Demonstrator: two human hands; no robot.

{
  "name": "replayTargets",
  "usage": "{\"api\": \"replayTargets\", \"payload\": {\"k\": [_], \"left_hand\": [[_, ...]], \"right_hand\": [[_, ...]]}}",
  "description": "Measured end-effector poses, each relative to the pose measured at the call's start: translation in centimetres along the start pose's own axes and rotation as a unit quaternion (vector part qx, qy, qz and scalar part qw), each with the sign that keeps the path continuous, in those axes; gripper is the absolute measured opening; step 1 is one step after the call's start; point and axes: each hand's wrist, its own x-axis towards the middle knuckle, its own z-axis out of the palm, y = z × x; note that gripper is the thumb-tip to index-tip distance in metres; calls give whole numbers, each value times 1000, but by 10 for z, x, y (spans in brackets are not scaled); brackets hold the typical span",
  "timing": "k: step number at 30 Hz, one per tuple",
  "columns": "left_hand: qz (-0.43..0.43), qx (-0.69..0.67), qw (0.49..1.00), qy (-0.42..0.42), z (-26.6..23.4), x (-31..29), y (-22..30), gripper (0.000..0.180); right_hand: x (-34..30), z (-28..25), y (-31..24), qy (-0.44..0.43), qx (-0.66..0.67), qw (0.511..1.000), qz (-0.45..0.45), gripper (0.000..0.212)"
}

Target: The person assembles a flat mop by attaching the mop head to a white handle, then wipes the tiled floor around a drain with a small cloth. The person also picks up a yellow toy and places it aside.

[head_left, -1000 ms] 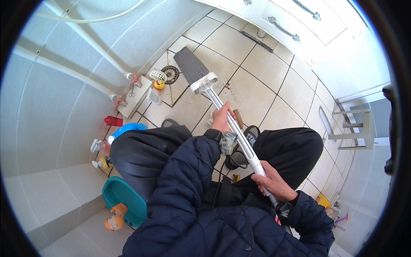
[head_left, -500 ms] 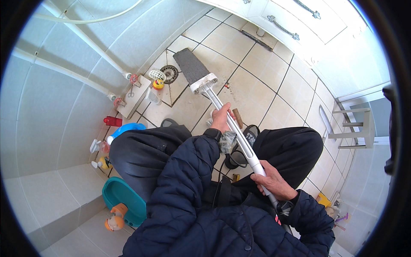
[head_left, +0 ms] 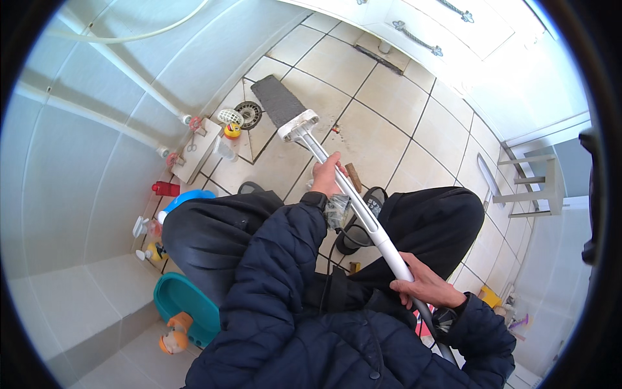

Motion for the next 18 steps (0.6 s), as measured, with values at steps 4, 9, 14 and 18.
{"api": "replayTargets", "payload": {"k": [4,9,14,18], "left_hand": [[9,-1,1000,-13,-1,5,0,28],[3,1,1000,-5,0,8,1,27],[-9,-24,1000,-9,4,17,3,29],[2,-47,999,-20,7,29,6,28]], "right_hand": [[-16,-9,8,-9,-22,1000,2,70],[-42,-31,18,82,-177,975,-102,56],[-93,-52,12,229,-100,954,-167,48],[-126,-42,10,167,-302,933,-99,48]]}}
